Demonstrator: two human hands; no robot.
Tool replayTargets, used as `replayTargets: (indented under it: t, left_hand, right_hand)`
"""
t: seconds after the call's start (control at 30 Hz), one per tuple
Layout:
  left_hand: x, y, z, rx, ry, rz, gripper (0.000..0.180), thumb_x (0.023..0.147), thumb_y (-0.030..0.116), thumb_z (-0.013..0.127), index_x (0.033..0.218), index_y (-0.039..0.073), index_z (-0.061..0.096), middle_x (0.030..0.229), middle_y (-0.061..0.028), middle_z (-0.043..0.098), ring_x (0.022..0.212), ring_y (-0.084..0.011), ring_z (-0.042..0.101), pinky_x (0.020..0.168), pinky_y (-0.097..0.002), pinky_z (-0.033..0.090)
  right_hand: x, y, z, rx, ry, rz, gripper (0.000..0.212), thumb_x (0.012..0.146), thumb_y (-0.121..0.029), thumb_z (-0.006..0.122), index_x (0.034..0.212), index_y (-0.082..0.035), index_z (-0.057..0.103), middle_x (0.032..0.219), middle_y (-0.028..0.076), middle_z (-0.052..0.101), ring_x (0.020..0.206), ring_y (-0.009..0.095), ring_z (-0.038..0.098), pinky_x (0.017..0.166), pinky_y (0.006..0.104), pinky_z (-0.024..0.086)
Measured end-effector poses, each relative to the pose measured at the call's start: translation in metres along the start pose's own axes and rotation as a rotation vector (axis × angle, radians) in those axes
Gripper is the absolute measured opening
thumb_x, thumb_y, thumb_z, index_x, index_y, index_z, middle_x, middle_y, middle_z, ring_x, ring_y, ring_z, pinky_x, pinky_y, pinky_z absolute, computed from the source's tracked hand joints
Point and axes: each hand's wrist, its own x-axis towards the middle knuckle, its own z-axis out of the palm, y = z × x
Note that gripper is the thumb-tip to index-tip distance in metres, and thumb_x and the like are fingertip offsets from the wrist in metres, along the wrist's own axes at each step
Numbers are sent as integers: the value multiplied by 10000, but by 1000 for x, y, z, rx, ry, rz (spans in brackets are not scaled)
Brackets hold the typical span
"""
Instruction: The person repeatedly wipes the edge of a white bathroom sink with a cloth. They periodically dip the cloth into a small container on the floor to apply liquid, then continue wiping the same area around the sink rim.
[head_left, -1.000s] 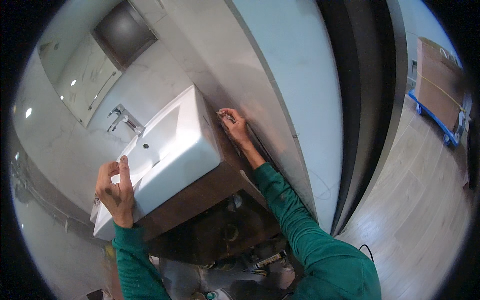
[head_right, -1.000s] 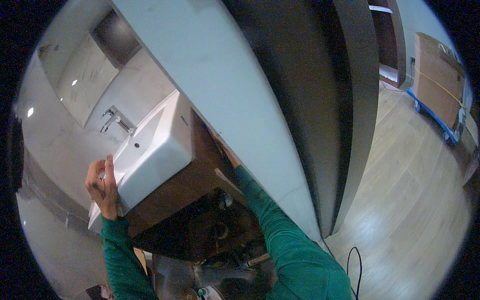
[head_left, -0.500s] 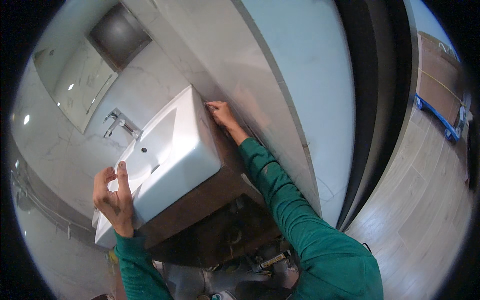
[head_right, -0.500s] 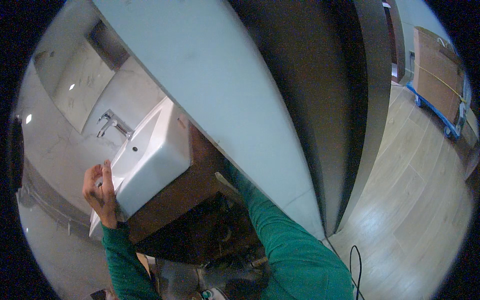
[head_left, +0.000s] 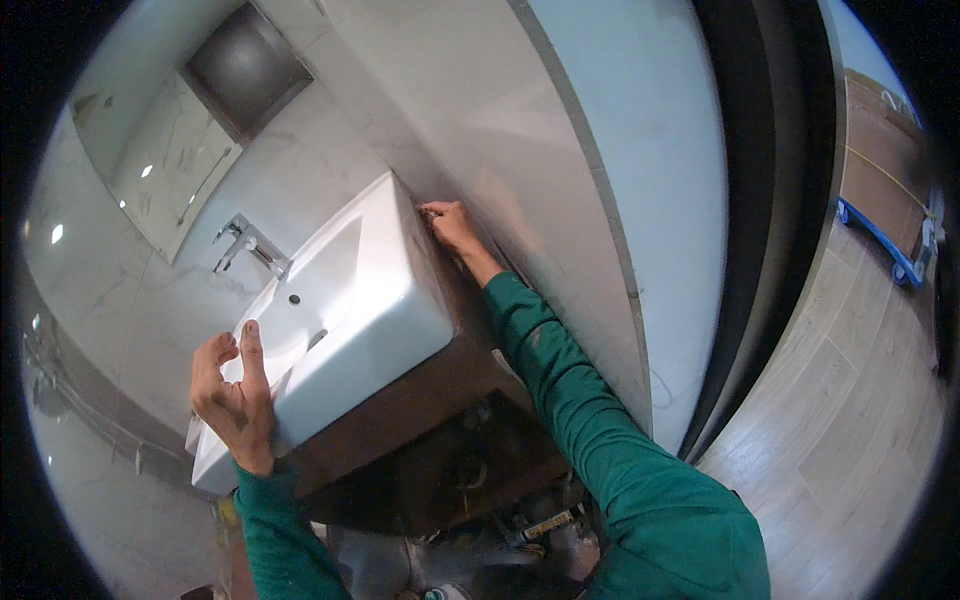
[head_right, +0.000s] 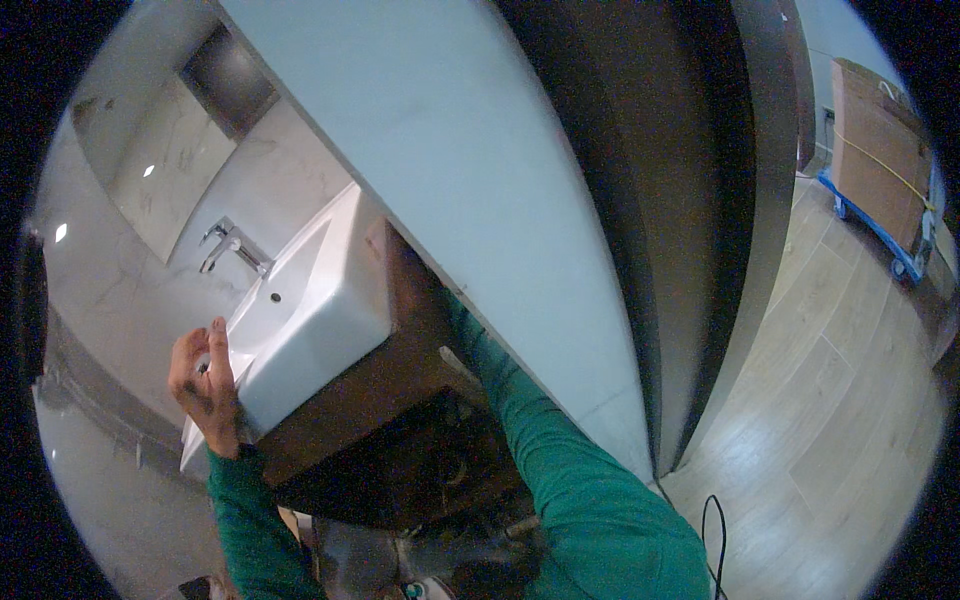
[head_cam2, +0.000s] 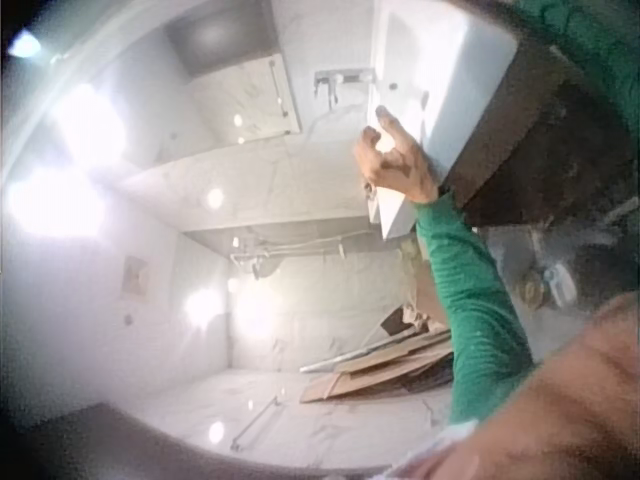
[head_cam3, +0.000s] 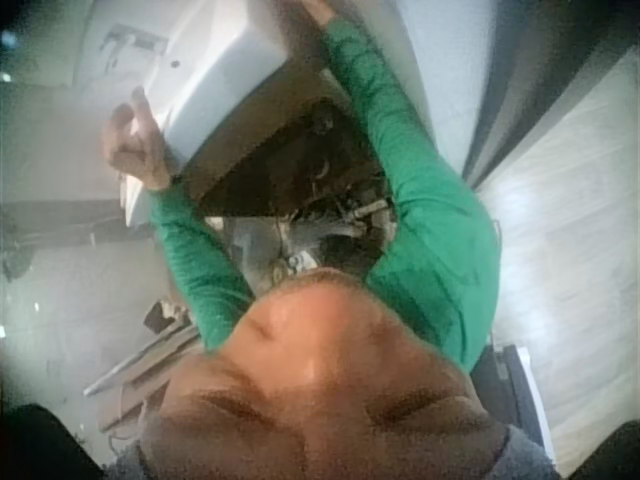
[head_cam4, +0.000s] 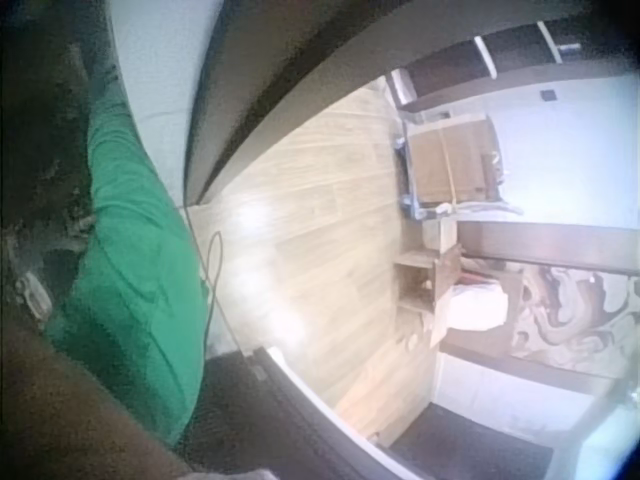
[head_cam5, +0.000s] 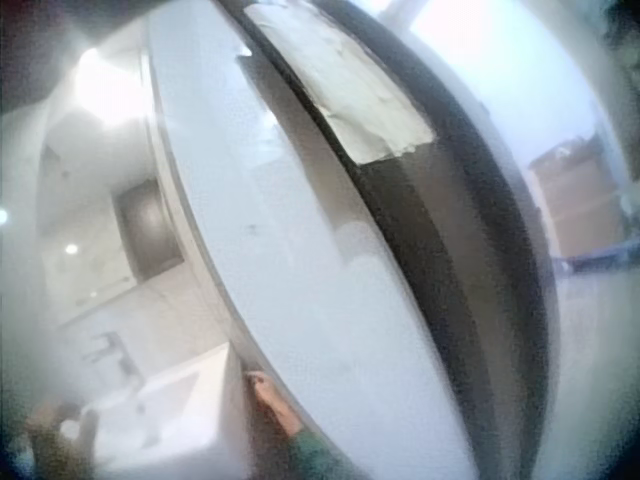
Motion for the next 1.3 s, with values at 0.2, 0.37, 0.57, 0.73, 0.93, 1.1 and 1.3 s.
replayTargets:
  t: [0.2,0.37,0.57,0.73,0.93,1.1,1.3]
  left_hand:
    - [-1,4,0,6,27,-4,343,878,303,749,888,-36,698,829,-172,696,765,-267,688,695,-369,536]
    - [1,3,-1,10,11,5,355,872,306,756,885,-45,701,836,-180,701,761,-270,691,704,-373,545]
    - [0,3,-1,35,21,-12,358,870,299,758,889,-54,701,830,-192,705,757,-275,693,698,-383,546]
    - [-1,3,-1,-26,25,-46,349,883,290,745,887,-55,696,828,-189,704,760,-278,694,704,-379,541]
    - [-1,2,-4,6,-18,-66,350,887,290,738,880,-56,688,824,-182,700,765,-277,691,714,-378,536]
    - [-2,3,0,-5,14,-56,352,880,297,746,881,-51,691,828,-183,699,771,-273,690,711,-381,539]
    - [-1,1,1,10,39,-39,354,877,312,750,887,-38,698,843,-188,706,787,-278,698,720,-387,552]
  right_hand:
    - [-53,-3,-17,35,46,-140,303,865,-39,568,1128,-27,718,1143,176,710,1051,279,683,928,335,508]
    - [-19,-6,-7,10,29,-6,289,871,-37,573,1114,-36,727,1131,163,717,1044,271,685,922,337,512]
    - [-28,-17,-11,-3,23,-22,268,884,-32,582,1111,-20,725,1136,158,717,1047,249,683,930,337,511]
    - [-104,-51,-49,228,1,-18,281,899,4,577,1138,-30,721,1194,129,684,1108,216,641,997,307,476]
    - [-97,-81,-43,142,89,4,277,925,-38,593,1178,-41,706,1231,103,650,1133,213,613,987,312,467]
    - [-89,-52,-38,145,-61,8,287,922,-78,595,1187,-42,699,1207,131,665,1120,253,622,989,345,464]
    - [-5,-8,-3,8,-40,-17,293,877,-40,578,1133,-39,721,1142,189,697,1081,301,649,960,360,487]
